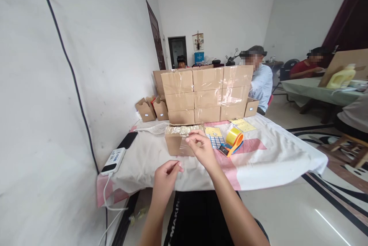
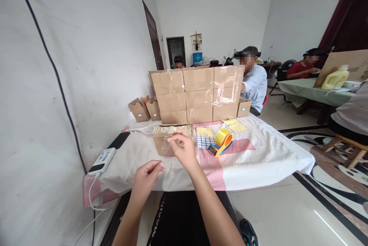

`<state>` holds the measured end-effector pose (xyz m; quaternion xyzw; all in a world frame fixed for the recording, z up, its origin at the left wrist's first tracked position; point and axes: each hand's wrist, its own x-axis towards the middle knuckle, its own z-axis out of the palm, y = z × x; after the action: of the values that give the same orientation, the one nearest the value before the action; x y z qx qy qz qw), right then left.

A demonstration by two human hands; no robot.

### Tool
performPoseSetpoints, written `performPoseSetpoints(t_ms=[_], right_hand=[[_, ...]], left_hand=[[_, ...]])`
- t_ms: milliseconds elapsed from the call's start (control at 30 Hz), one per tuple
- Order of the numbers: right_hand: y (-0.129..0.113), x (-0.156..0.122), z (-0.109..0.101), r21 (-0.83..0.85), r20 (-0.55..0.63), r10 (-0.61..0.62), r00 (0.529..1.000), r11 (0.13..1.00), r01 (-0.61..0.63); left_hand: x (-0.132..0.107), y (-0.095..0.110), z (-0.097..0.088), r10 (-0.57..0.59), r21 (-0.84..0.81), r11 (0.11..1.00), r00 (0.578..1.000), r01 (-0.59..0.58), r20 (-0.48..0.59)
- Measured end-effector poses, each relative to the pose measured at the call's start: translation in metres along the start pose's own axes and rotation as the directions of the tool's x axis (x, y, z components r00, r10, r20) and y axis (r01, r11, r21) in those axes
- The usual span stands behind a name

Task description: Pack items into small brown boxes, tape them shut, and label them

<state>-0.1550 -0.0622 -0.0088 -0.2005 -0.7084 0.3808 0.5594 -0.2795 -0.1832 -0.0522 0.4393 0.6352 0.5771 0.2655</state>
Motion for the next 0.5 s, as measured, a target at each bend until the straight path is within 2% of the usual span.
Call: performPoseSetpoints(t_ms=[100,167,233,333,400,500], right_hand=[[0.009,0.034,-0.008,-0.084,0.093,-0.044,0.995,0.995,0.052],[0.021,0.062,-0.011,-0.109,0.186,-0.017,0.982,0.993,0.038],[0.033,0.092,-0.010,-0.125,0.280,0.066,0.958,0.992,-0.032],[0.052,0.133,-0.002,-0.166,0.390,0.250,0.886,0.966,-0.199],[0.063,0.155,0.007,-0.210,0.412,0.338,0.846,0.939,-0.272],[0.080,0.177,0.021,-0.299,0.413,0.418,0.809,0.902,-0.312]], left_hand=[[0.022,0.002,0.007,0.031,-0.056,0.998,0.998,-0.034,-0.046],[0.041,0.005,0.010,0.028,-0.105,0.994,0.996,-0.037,-0.087],[0.062,0.007,0.013,0.007,-0.157,0.987,0.991,-0.028,-0.133],[0.095,0.009,0.014,-0.030,-0.203,0.979,0.984,-0.006,-0.178],[0.114,0.007,0.014,-0.063,-0.234,0.972,0.982,0.020,-0.177],[0.136,0.000,0.015,-0.096,-0.258,0.965,0.974,0.041,-0.205]])
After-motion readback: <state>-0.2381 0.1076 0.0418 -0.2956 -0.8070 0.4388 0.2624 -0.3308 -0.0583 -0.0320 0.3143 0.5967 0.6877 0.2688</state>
